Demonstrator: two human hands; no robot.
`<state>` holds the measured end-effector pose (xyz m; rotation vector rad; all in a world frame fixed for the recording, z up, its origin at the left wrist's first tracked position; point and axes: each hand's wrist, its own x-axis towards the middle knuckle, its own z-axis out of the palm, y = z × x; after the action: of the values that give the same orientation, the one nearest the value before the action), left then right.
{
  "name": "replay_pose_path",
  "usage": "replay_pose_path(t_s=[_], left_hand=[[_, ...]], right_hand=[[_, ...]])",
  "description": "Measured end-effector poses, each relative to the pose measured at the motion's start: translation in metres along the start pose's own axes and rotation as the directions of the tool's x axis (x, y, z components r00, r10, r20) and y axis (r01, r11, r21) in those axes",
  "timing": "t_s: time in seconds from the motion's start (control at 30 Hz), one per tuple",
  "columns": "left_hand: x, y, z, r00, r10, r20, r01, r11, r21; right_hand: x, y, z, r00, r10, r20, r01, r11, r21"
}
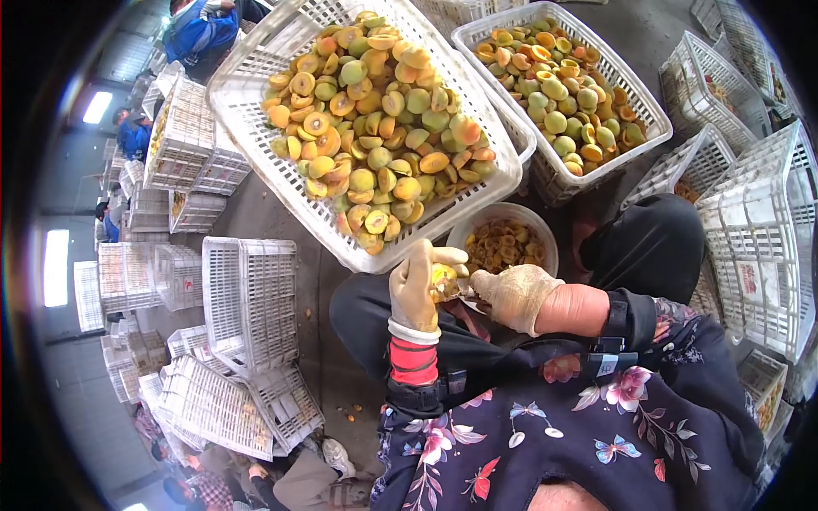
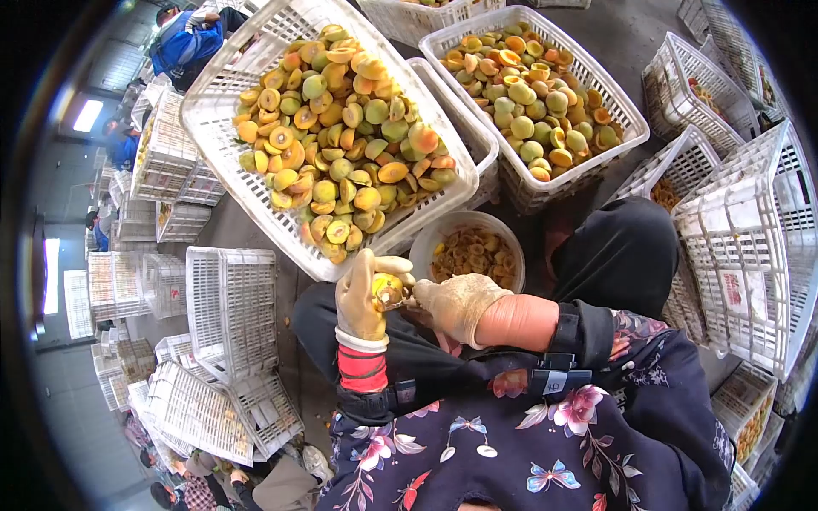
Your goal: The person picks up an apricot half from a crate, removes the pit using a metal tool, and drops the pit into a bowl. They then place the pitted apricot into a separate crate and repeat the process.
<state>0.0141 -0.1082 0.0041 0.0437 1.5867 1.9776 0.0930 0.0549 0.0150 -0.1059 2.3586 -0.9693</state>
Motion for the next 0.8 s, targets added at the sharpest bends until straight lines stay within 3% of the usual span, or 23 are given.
replay_pose_path(t_s=[0.07, 0.13, 0.17, 0.27, 0.3, 0.33, 0.4, 0.47, 0.5, 0.53, 0.57, 0.6, 0.73, 0.77, 0.8], left_hand=[[0.001, 0.005, 0.002, 0.999, -0.025, -0.020, 0.028, 0.982, 0.187], [0.005, 0.003, 0.005, 1.000, 0.022, -0.006, -0.020, 0.981, 0.191], [0.006, 0.001, 0.005, 0.998, 0.068, 0.006, -0.068, 0.980, 0.189], [0.011, -0.004, 0.005, 1.000, 0.009, 0.013, -0.010, 0.997, 0.080], [0.012, -0.005, 0.005, 1.000, 0.009, 0.013, -0.010, 0.997, 0.080], [0.013, -0.004, 0.008, 1.000, -0.010, -0.004, 0.010, 0.991, 0.137], [0.014, -0.004, 0.010, 0.999, -0.029, -0.021, 0.032, 0.980, 0.194], [0.017, -0.005, 0.008, 0.994, -0.101, -0.042, 0.107, 0.975, 0.195], [0.016, -0.006, 0.009, 0.994, -0.103, -0.041, 0.109, 0.974, 0.196], [0.015, -0.007, 0.012, 0.999, -0.050, 0.000, 0.050, 0.995, 0.086], [0.014, -0.007, 0.013, 0.999, 0.008, 0.034, -0.007, 1.000, -0.029], [0.013, -0.003, 0.016, 0.999, 0.007, 0.036, -0.006, 1.000, -0.030], [0.020, 0.012, 0.026, 0.978, 0.156, 0.138, -0.176, 0.974, 0.144], [0.024, 0.011, 0.028, 0.993, 0.085, 0.086, -0.086, 0.996, 0.007], [0.028, 0.008, 0.030, 0.999, 0.006, 0.047, 0.000, 0.991, -0.134]], right_hand=[[0.000, 0.000, 0.000, 1.000, 0.000, -0.014, -0.001, 0.997, -0.079], [-0.001, -0.003, -0.005, 0.997, 0.051, 0.065, -0.059, 0.991, 0.121], [0.000, 0.000, -0.003, 0.997, 0.054, 0.062, -0.062, 0.990, 0.125], [0.005, 0.009, 0.002, 0.997, 0.035, 0.062, -0.038, 0.998, 0.057], [0.005, 0.012, 0.003, 0.999, -0.028, -0.028, 0.027, 0.999, -0.035], [0.004, 0.012, 0.002, 0.989, -0.099, -0.111, 0.084, 0.988, -0.131], [0.002, 0.011, -0.002, 0.983, -0.128, -0.132, 0.106, 0.981, -0.162], [-0.006, -0.007, -0.023, 0.987, 0.074, 0.139, -0.101, 0.976, 0.195], [0.044, 0.062, 0.053, 0.940, -0.341, 0.018, 0.312, 0.881, 0.357], [0.034, 0.054, 0.040, 0.940, -0.340, 0.018, 0.312, 0.880, 0.357], [0.016, 0.034, 0.013, 0.948, -0.296, 0.116, 0.172, 0.786, 0.594], [0.006, 0.024, -0.003, 0.936, -0.274, 0.222, 0.002, 0.633, 0.774], [0.011, 0.034, -0.008, 0.900, -0.410, 0.150, 0.111, 0.547, 0.830], [0.012, 0.036, -0.007, 0.898, -0.413, 0.150, 0.113, 0.548, 0.829], [0.014, 0.041, -0.003, 0.925, -0.380, -0.012, 0.312, 0.743, 0.592]])
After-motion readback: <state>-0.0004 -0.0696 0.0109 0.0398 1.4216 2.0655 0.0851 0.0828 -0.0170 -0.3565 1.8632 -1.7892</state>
